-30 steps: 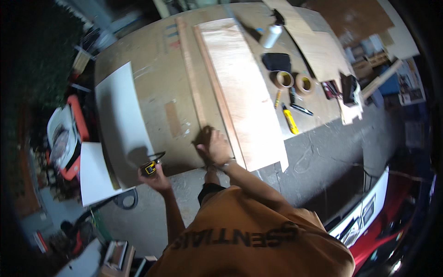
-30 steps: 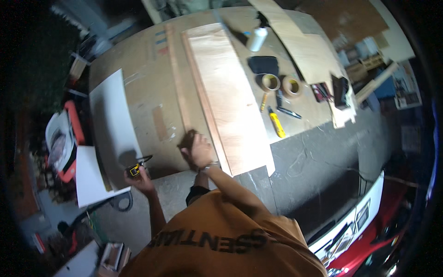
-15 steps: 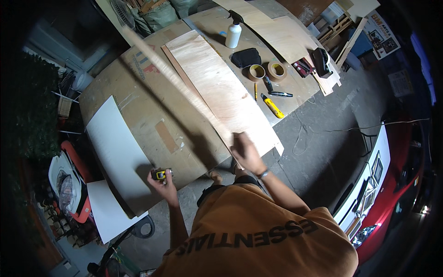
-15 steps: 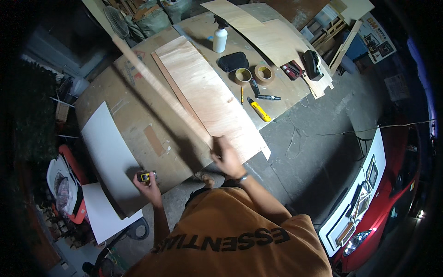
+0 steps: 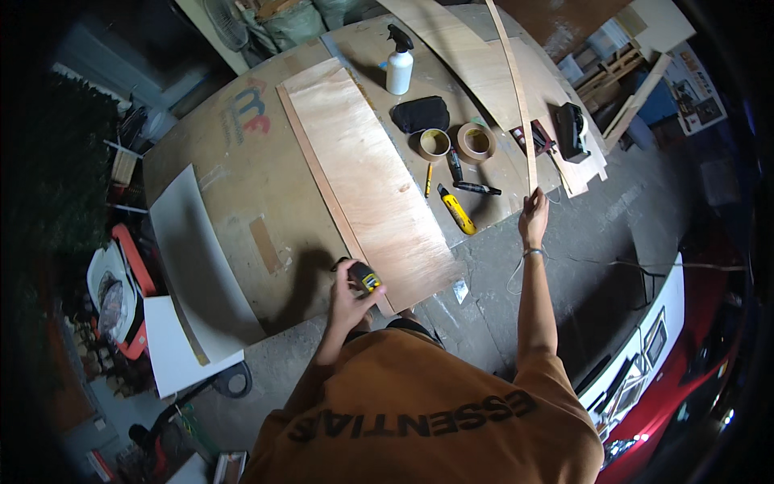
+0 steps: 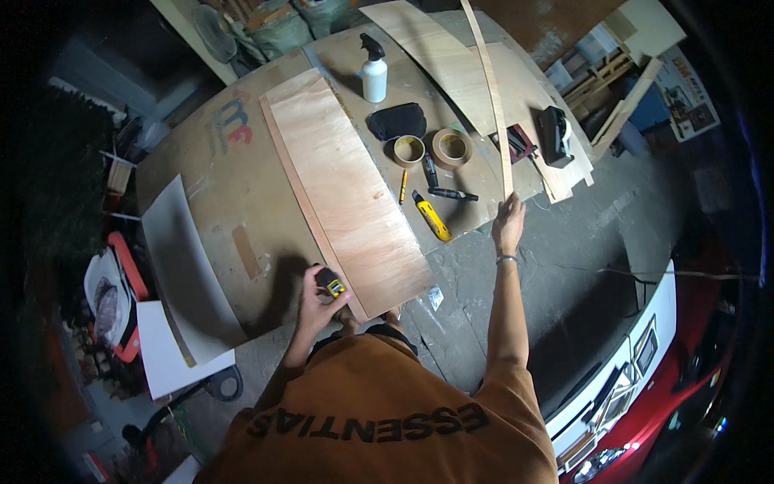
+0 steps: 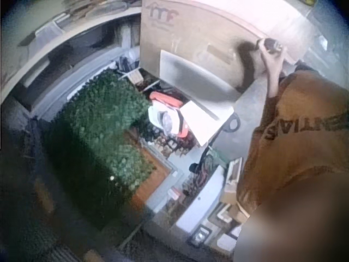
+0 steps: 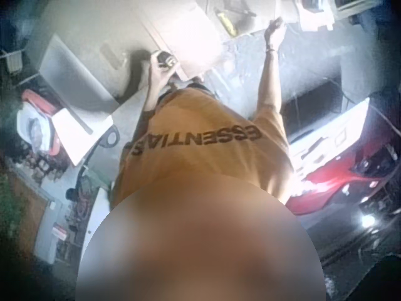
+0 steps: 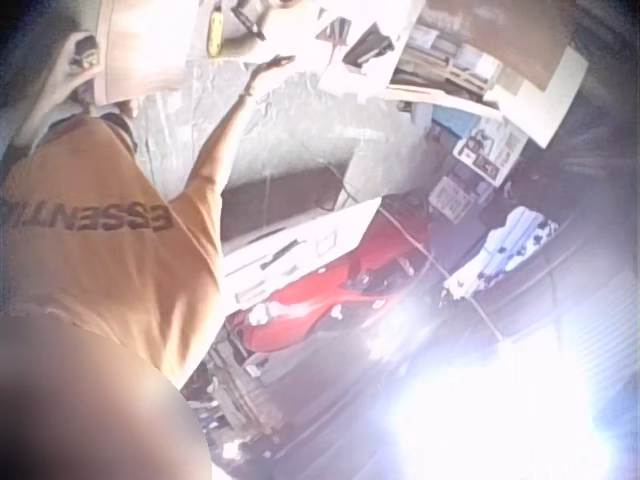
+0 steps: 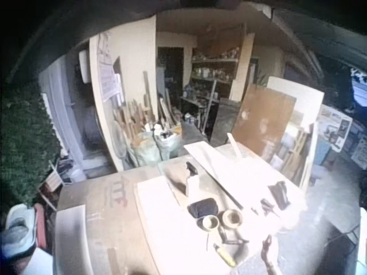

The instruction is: The person measures a sheet of plywood with a tape measure, marks cut lines with a pencil, and uses a utility knife and straightedge to score and separate the sheet into smaller pieces. The process is repeated multiple times to produce several cut sections.

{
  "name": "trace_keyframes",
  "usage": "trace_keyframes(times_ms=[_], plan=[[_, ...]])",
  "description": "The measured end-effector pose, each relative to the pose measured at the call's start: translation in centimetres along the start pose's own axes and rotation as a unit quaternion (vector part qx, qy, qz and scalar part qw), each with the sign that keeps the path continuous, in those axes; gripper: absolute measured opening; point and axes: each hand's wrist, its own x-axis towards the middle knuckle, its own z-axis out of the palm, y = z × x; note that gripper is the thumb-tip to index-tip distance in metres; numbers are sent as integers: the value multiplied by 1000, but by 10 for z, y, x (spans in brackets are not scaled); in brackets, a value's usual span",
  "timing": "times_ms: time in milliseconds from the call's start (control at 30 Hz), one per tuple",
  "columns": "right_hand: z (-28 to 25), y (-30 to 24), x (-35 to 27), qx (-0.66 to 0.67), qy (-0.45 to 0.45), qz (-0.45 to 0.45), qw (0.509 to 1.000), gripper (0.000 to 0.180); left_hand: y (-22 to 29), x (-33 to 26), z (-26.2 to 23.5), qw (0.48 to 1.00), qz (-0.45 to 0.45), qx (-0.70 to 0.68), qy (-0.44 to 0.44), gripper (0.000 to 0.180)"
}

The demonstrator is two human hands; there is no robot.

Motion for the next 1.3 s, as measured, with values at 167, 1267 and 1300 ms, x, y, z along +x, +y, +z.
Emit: trace_keyframes(times_ms=[167,1267,1300], plan=[[47,47,74,-67,-61,32,995,52,14,3,88,961,-159,-225,-3,54],[59,-51,18,119,-160,-52,979,41,-70,-102,167,641,-470,-578,186,25],[55,-60,-1,149,-195,-77,966,37,-64,-102,166,636,-488,-566,194,25]])
